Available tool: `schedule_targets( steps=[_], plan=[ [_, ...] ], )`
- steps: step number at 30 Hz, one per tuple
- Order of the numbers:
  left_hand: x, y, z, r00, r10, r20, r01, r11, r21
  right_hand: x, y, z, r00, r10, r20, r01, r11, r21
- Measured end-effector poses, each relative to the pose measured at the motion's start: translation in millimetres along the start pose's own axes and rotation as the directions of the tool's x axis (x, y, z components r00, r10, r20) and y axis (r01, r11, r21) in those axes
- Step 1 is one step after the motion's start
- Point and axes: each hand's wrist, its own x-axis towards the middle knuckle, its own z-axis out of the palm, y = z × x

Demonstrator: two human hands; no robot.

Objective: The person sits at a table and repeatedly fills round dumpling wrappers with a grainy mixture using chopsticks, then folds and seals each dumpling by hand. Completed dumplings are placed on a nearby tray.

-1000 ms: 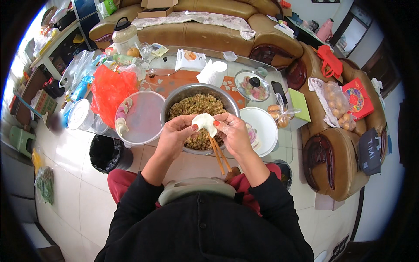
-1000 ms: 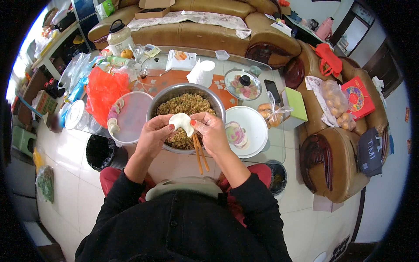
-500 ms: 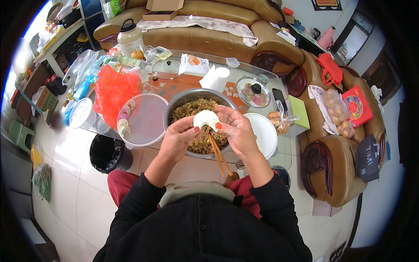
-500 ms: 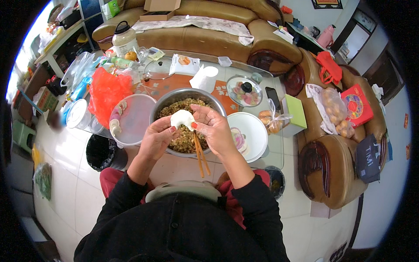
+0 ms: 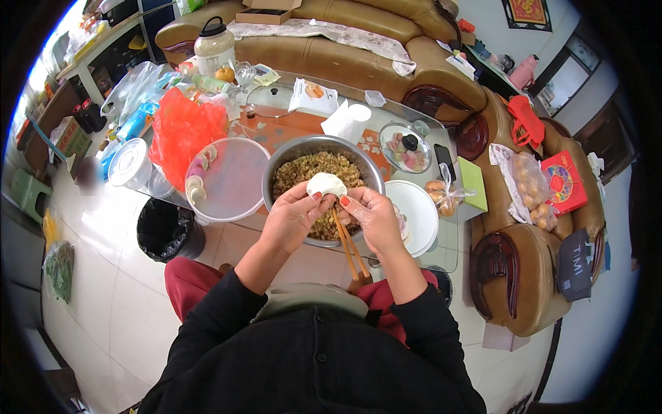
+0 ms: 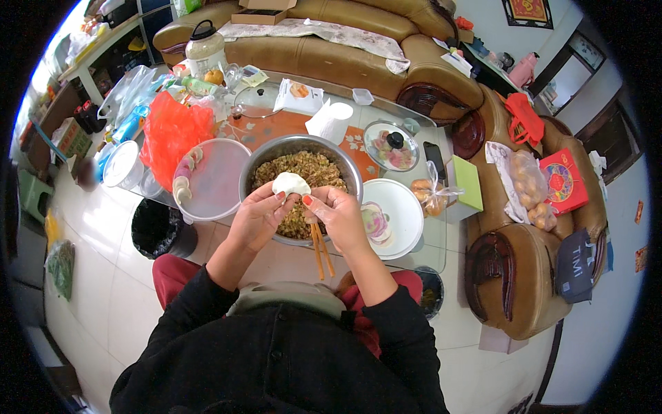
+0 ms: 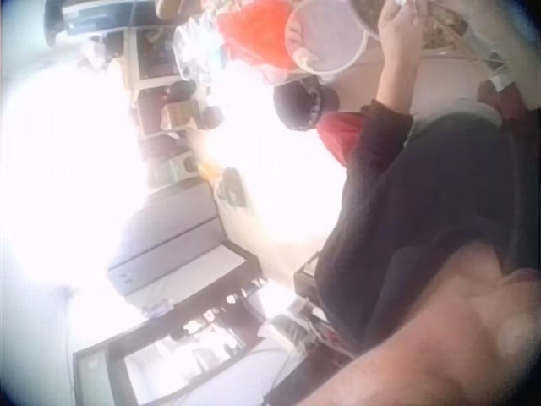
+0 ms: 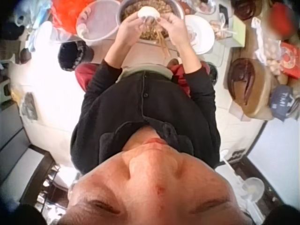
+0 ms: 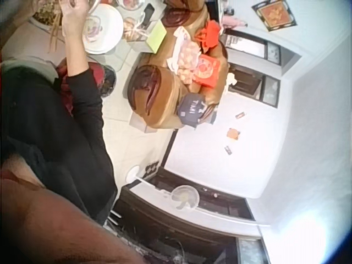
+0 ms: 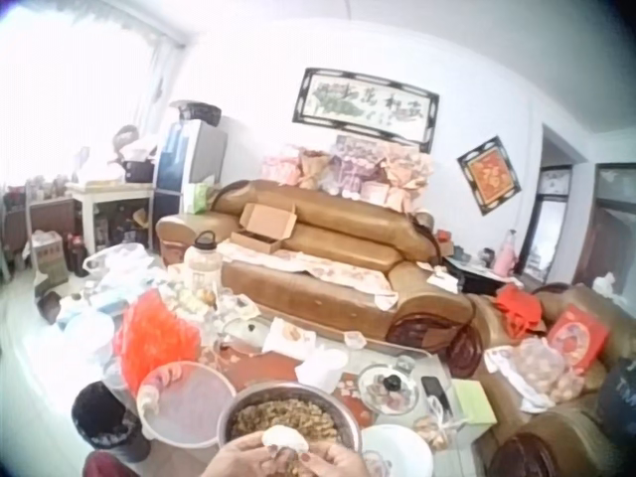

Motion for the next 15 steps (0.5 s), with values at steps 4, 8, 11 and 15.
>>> schedule_targets(
  steps=[4,8,11,15],
  plan=[
    [-3.5,0.9,5.2,0.997,-0.012,-0.071,0.012,1.000,0.005,-0.7,0.3,0.1,0.992,-0.127,0.015,0.125,0.932,-0.341],
    [-5.8,4.6,-1.5,0.996,-0.044,-0.075,0.045,0.999,0.011,-3.3,-8.1,3.1,0.992,-0.128,0.015,0.118,0.861,-0.495],
    [-9.6,8.2,0.1,0.994,-0.038,-0.098,0.045,0.997,0.068,3.6,-9.1,7.7,0.978,-0.210,0.001,0.188,0.872,-0.452],
    [-12.9,8.9,5.0,0.989,-0.057,-0.134,0.071,0.993,0.098,10.3,-9.7,18.1,0.920,-0.392,0.031,0.346,0.771,-0.535]
  ],
)
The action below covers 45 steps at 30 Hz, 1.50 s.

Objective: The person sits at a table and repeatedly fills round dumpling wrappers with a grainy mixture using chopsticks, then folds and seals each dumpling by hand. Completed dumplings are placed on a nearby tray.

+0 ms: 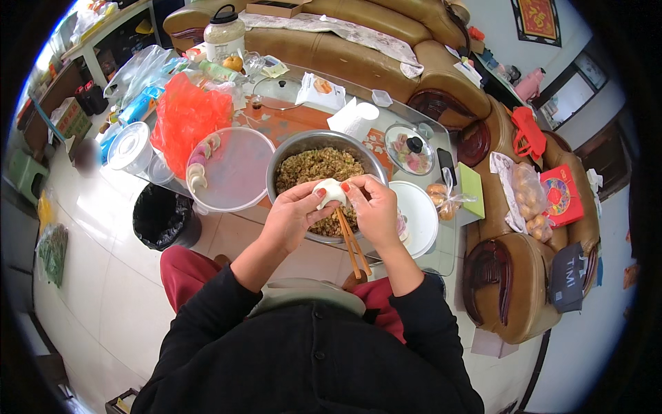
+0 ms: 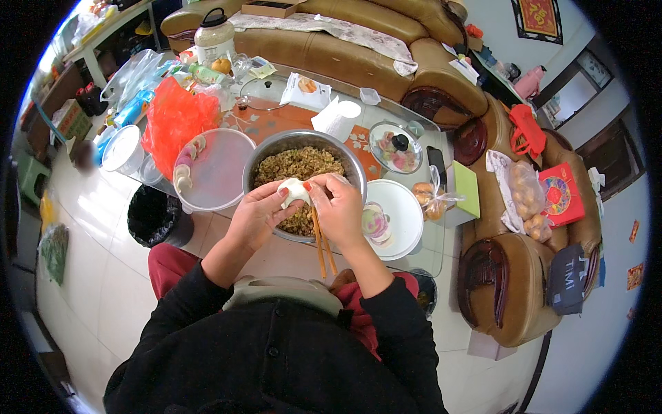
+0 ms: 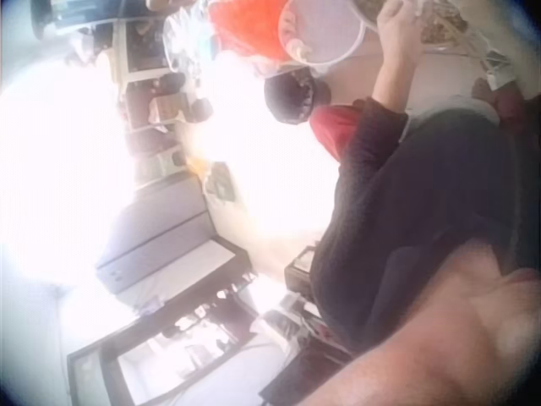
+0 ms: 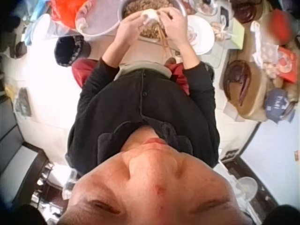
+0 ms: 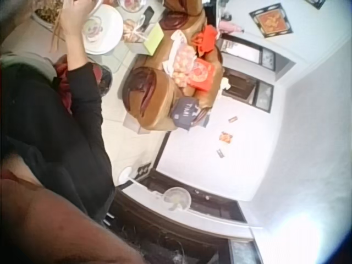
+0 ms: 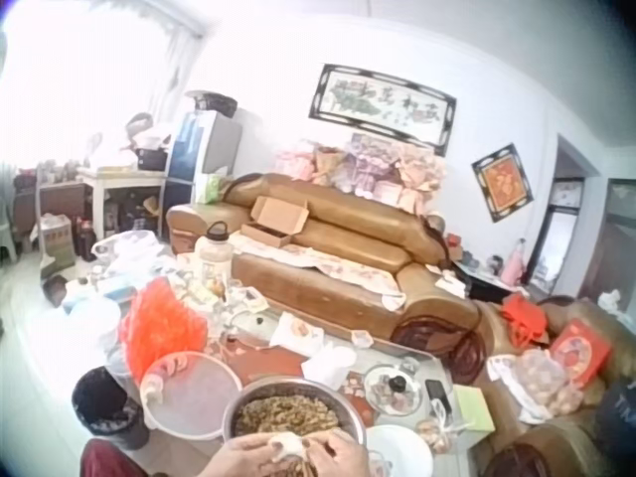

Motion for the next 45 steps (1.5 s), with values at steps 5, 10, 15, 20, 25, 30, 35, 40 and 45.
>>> schedule_targets(
  steps=[5,10,15,20,25,30,35,40,45],
  plan=[
    [-2.5,2.3,-4.6,1.000,-0.019,-0.022,0.021,0.997,0.072,2.1,0.4,6.1,1.000,-0.029,0.005,0.029,0.999,-0.041],
    [-1.5,7.9,-8.2,0.998,-0.058,-0.031,0.063,0.974,0.216,6.7,-3.6,8.2,0.991,-0.005,0.130,0.021,0.993,-0.118],
    [6.1,17.9,-17.3,0.997,0.002,-0.072,0.026,0.923,0.384,18.1,-5.7,10.2,0.957,-0.030,0.289,0.064,0.992,-0.108],
    [12.9,20.8,-24.1,0.997,0.031,-0.069,0.001,0.907,0.421,26.0,-15.5,20.7,0.846,-0.037,0.532,0.360,0.777,-0.516],
    [13.0,23.6,-40.9,0.998,0.052,0.025,-0.057,0.831,0.554,28.8,-15.2,22.2,0.851,-0.078,0.519,0.436,0.656,-0.616],
    [11.3,17.0,-46.4,0.958,0.251,0.142,-0.277,0.661,0.698,27.2,-18.2,30.7,0.903,-0.093,0.419,0.345,0.737,-0.581],
    [1.7,19.4,-31.7,0.889,0.457,0.038,-0.356,0.637,0.683,30.0,-18.2,56.1,0.952,-0.114,0.283,0.242,0.847,-0.473],
    [-3.4,22.6,-46.9,0.778,0.628,-0.031,-0.373,0.501,0.781,40.1,-24.8,89.7,0.945,-0.095,0.314,0.204,0.919,-0.337],
    [-33.7,31.2,-89.2,0.897,0.425,-0.122,-0.204,0.643,0.738,69.9,-1.7,131.5,0.854,0.056,0.517,0.122,0.945,-0.303]
  ],
)
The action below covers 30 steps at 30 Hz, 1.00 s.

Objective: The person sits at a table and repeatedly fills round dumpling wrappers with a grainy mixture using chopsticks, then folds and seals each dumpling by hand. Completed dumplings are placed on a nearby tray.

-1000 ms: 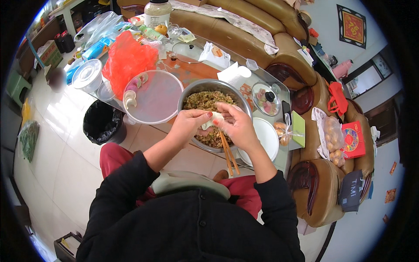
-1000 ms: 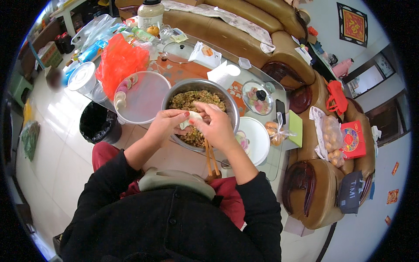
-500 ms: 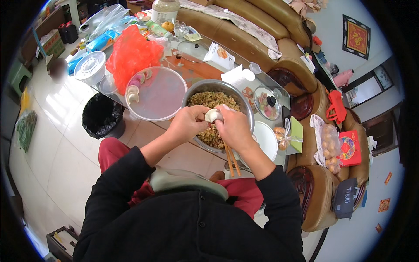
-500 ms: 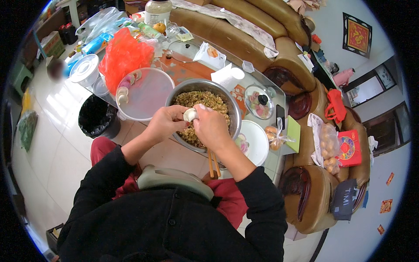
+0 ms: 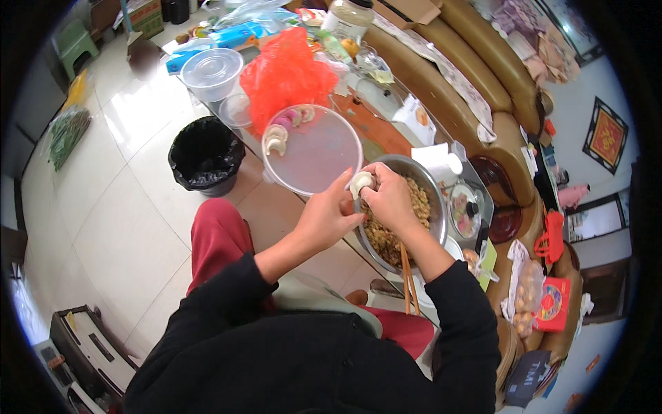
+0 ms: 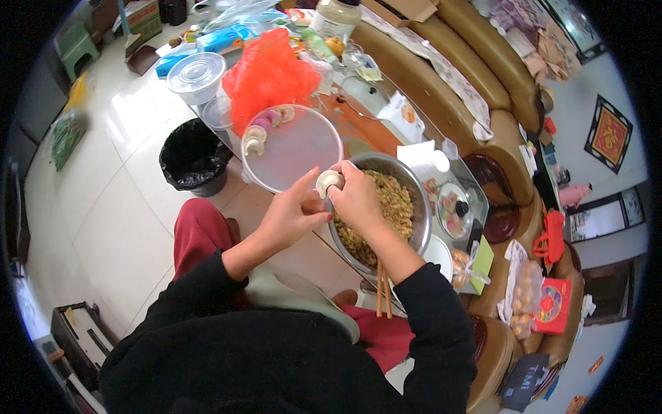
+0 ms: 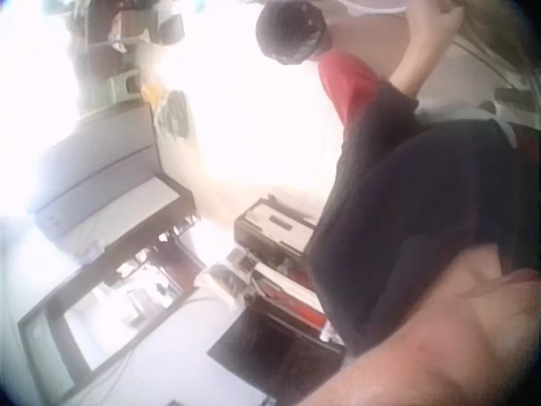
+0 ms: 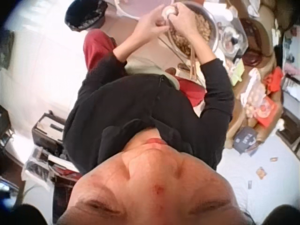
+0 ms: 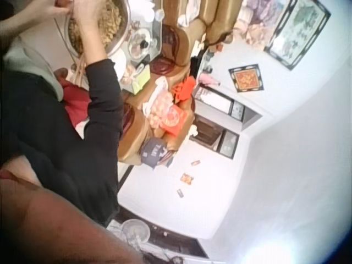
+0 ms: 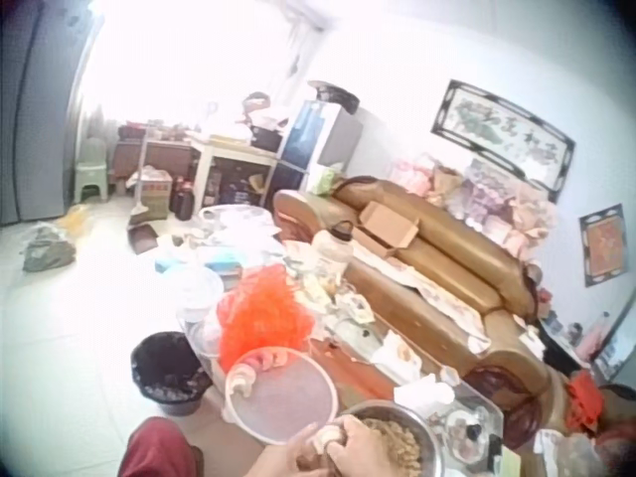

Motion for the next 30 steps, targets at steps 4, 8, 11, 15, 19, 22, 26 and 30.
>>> schedule_targets(
  steps=[4,8,11,15,19,22,26,30],
  plan=[
    [1.7,-54.1,-53.4,0.966,-0.062,-0.251,0.019,0.985,-0.171,56.0,7.9,43.7,0.967,-0.120,0.225,0.127,0.992,-0.017],
    [20.3,-92.9,-112.5,0.830,-0.189,-0.525,0.039,0.958,-0.284,99.8,-6.2,102.0,0.935,-0.143,0.325,0.192,0.974,-0.123],
    [26.8,-97.9,-122.3,0.795,-0.260,-0.549,0.082,0.941,-0.328,114.2,4.8,141.8,0.943,-0.173,0.285,0.222,0.964,-0.148],
    [28.8,-103.0,-118.0,0.818,-0.264,-0.511,0.080,0.932,-0.353,118.2,11.1,168.7,0.953,-0.147,0.264,0.185,0.975,-0.125],
    [30.5,-108.0,-113.5,0.799,-0.253,-0.546,0.041,0.928,-0.369,115.6,8.8,171.9,0.970,-0.136,0.203,0.157,0.983,-0.094],
    [31.4,-111.7,-110.9,0.809,-0.239,-0.537,0.034,0.931,-0.362,114.3,7.7,163.5,0.957,-0.142,0.252,0.168,0.982,-0.085],
    [33.9,-119.2,-111.9,0.848,-0.247,-0.470,0.093,0.940,-0.327,110.2,3.9,113.0,0.920,-0.185,0.347,0.219,0.974,-0.062],
    [35.7,-135.6,-122.3,0.858,-0.207,-0.471,0.087,0.960,-0.266,72.9,-25.3,-25.5,0.950,-0.178,0.256,0.171,0.984,0.050]
  ],
)
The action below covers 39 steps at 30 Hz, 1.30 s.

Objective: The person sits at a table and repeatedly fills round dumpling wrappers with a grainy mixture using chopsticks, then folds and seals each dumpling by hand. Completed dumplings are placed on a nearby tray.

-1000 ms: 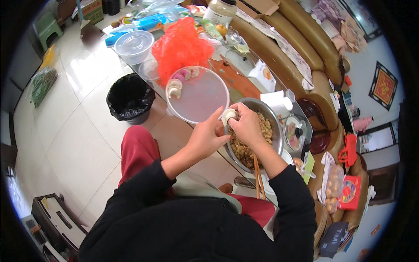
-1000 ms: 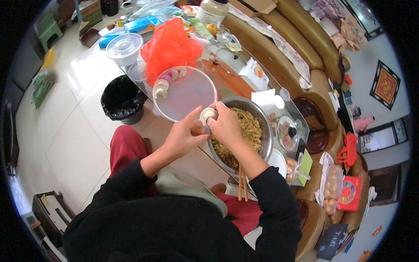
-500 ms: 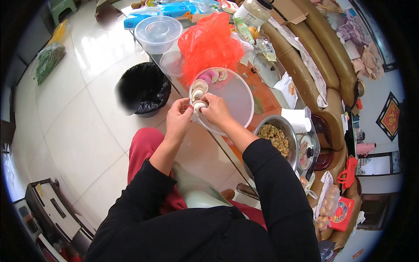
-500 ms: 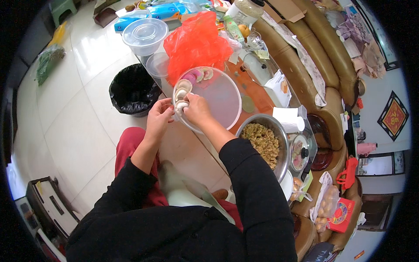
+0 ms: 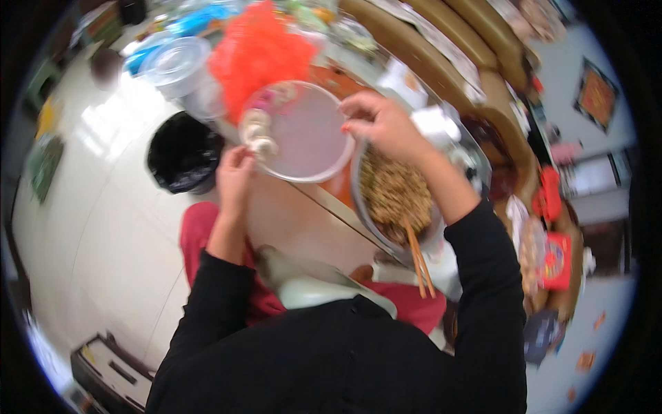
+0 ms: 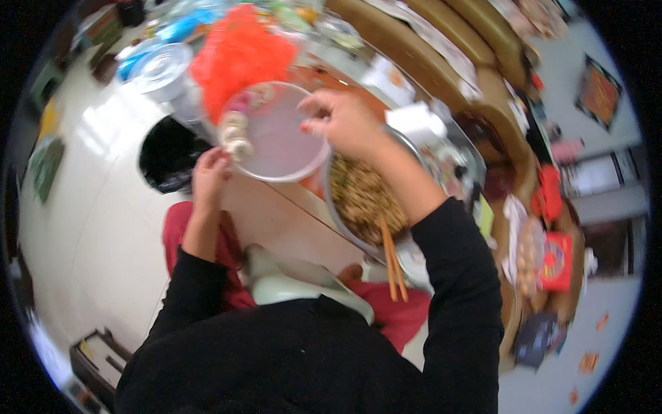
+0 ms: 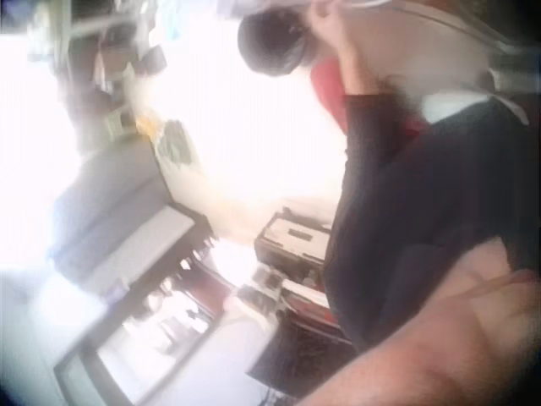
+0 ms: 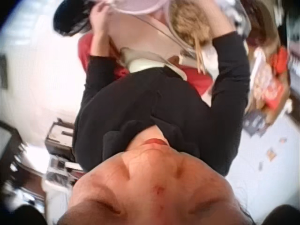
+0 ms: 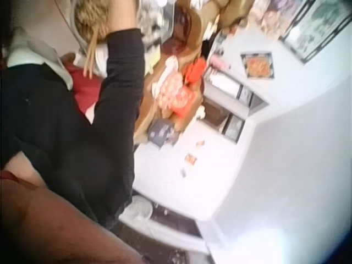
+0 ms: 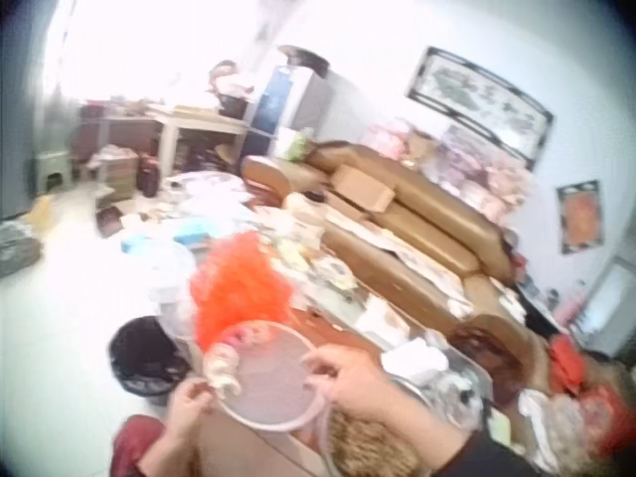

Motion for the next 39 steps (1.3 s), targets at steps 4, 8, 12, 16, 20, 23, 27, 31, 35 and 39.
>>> schedule_targets(
  steps=[4,8,12,16,20,23,27,31,35,39],
  plan=[
    [-11.3,19.9,2.1,0.998,-0.062,-0.008,0.063,0.995,0.079,-127.1,18.5,-102.2,0.870,0.180,-0.459,-0.173,0.983,0.059],
    [-10.7,13.5,13.7,0.998,-0.016,0.065,0.015,1.000,0.018,-299.9,130.8,-117.1,0.623,0.389,-0.679,-0.548,0.836,-0.024],
    [-25.7,17.9,27.2,0.993,-0.001,0.121,-0.001,1.000,0.016,-379.3,177.5,-31.9,0.544,0.576,-0.610,-0.749,0.661,-0.044],
    [-62.7,35.3,62.9,0.966,0.007,0.259,-0.016,0.999,0.032,-350.7,173.2,26.1,0.485,0.481,-0.731,-0.740,0.671,-0.049],
    [-87.7,45.4,76.9,0.924,0.022,0.382,-0.047,0.997,0.058,-325.0,178.7,39.7,0.456,0.406,-0.792,-0.754,0.649,-0.102],
    [-111.6,58.1,85.4,0.928,-0.004,0.374,-0.047,0.991,0.127,-315.2,187.1,42.6,0.398,0.398,-0.826,-0.729,0.684,-0.022],
    [-126.6,48.5,96.0,0.872,0.005,0.489,-0.074,0.990,0.123,-319.7,196.8,35.4,0.445,0.399,-0.801,-0.683,0.731,-0.015],
    [-146.4,53.5,116.9,0.827,-0.026,0.562,-0.026,0.996,0.085,-326.0,190.6,35.0,0.408,0.422,-0.809,-0.682,0.730,0.037],
    [-154.7,63.6,126.4,0.800,-0.026,0.599,-0.036,0.995,0.092,-334.7,199.4,33.4,0.328,0.491,-0.807,-0.590,0.773,0.231],
    [-153.2,70.1,143.0,0.780,0.052,0.623,-0.106,0.993,0.050,-350.3,221.2,16.3,0.241,0.519,-0.820,-0.361,0.832,0.421]
  ],
)
